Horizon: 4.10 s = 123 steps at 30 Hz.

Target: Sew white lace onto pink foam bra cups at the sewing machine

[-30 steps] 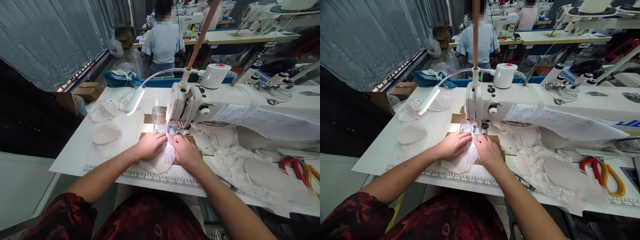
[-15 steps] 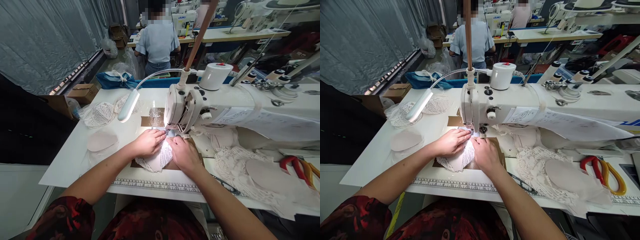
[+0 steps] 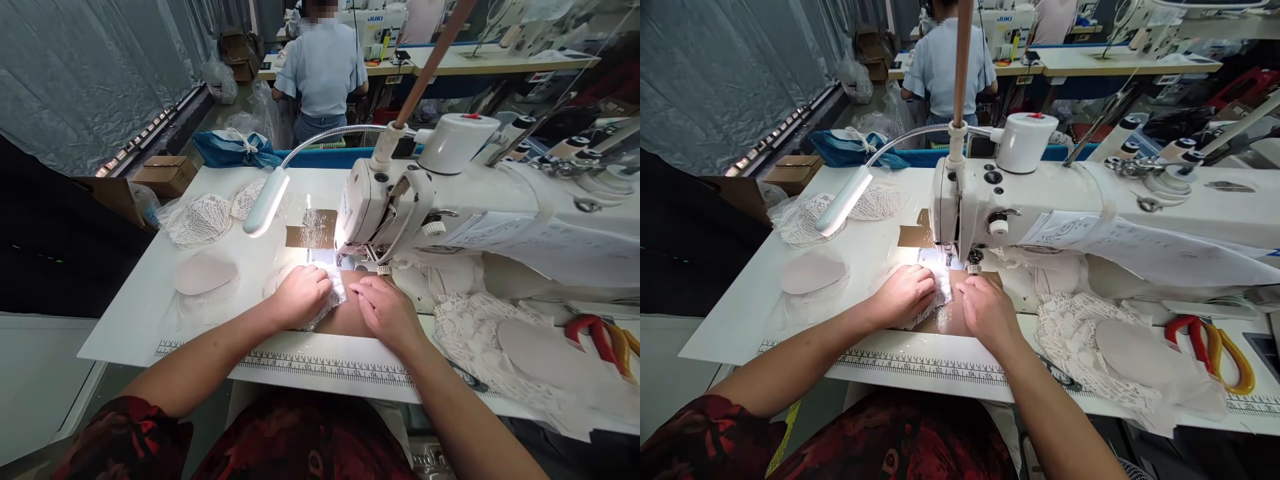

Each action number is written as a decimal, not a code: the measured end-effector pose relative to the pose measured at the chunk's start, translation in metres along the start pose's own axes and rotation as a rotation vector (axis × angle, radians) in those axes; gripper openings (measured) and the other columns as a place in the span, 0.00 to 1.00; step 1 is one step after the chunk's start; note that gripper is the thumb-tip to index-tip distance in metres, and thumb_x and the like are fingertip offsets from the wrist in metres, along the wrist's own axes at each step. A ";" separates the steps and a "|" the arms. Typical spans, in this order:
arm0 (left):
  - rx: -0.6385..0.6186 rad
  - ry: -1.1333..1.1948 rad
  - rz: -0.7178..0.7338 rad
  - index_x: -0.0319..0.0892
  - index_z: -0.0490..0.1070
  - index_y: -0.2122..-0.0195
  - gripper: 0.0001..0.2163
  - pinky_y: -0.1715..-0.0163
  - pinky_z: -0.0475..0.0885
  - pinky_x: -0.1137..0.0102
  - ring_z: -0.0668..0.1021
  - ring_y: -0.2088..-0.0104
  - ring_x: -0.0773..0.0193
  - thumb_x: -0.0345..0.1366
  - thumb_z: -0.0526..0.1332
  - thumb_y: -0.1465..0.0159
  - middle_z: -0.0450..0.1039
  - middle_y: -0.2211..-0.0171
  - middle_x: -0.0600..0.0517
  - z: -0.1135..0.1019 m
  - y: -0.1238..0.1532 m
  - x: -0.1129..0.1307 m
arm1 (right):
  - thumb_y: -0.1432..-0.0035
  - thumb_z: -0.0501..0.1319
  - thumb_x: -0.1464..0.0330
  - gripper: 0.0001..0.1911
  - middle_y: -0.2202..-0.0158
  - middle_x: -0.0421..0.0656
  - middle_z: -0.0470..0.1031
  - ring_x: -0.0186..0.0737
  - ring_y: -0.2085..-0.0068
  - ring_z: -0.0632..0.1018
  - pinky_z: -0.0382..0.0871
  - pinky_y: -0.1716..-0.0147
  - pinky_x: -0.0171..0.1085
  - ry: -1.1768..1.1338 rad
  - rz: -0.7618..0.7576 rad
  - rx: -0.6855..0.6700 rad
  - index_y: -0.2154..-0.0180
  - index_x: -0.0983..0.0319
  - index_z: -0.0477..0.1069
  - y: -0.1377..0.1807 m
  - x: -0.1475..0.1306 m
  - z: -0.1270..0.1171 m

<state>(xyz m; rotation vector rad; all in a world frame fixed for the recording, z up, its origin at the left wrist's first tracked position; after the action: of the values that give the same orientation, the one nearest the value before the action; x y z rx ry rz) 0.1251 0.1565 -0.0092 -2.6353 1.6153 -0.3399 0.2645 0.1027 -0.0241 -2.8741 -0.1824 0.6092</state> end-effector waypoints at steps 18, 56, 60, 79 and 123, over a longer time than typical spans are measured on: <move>0.028 0.396 -0.015 0.40 0.64 0.68 0.06 0.62 0.66 0.65 0.70 0.66 0.60 0.32 0.50 0.35 0.69 0.68 0.49 -0.001 0.005 -0.020 | 0.48 0.51 0.77 0.12 0.71 0.41 0.73 0.36 0.70 0.71 0.62 0.70 0.35 -0.131 -0.149 0.111 0.75 0.61 0.70 0.001 -0.011 -0.013; 0.015 0.371 -0.023 0.40 0.64 0.68 0.07 0.62 0.66 0.64 0.69 0.66 0.59 0.32 0.49 0.35 0.68 0.69 0.48 0.000 0.005 -0.020 | 0.37 0.50 0.72 0.12 0.68 0.47 0.73 0.41 0.69 0.73 0.55 0.75 0.37 0.410 0.008 -0.233 0.68 0.63 0.71 -0.003 -0.016 0.012; 0.016 0.375 -0.028 0.40 0.64 0.67 0.07 0.62 0.66 0.65 0.69 0.66 0.59 0.32 0.49 0.35 0.69 0.68 0.48 0.000 0.006 -0.021 | 0.43 0.50 0.79 0.11 0.72 0.46 0.71 0.38 0.74 0.69 0.48 0.78 0.38 0.484 0.034 -0.324 0.70 0.64 0.69 -0.004 -0.018 0.001; 0.027 0.406 -0.014 0.40 0.66 0.66 0.07 0.61 0.67 0.64 0.71 0.65 0.59 0.33 0.50 0.34 0.70 0.67 0.48 0.000 0.006 -0.021 | 0.43 0.51 0.79 0.21 0.65 0.43 0.72 0.40 0.66 0.68 0.56 0.68 0.37 0.262 -0.178 -0.208 0.50 0.58 0.70 0.019 -0.031 0.008; 0.036 0.041 0.238 0.36 0.68 0.48 0.15 0.61 0.68 0.63 0.72 0.59 0.56 0.29 0.50 0.34 0.67 0.47 0.40 0.009 0.012 0.006 | 0.41 0.50 0.78 0.20 0.66 0.46 0.74 0.39 0.67 0.70 0.61 0.68 0.36 0.248 -0.209 -0.028 0.53 0.63 0.74 0.023 -0.026 0.012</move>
<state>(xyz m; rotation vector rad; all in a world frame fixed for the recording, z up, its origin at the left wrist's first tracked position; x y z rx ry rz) 0.1192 0.1449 -0.0185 -2.3898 1.8903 -0.4103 0.2374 0.0786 -0.0297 -2.8731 -0.4474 0.2122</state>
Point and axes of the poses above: each hand's wrist, its own y-axis away from the middle knuckle, its own z-axis out of the palm, x = y × z, the point moved 6 cm from there along -y, towards the middle knuckle
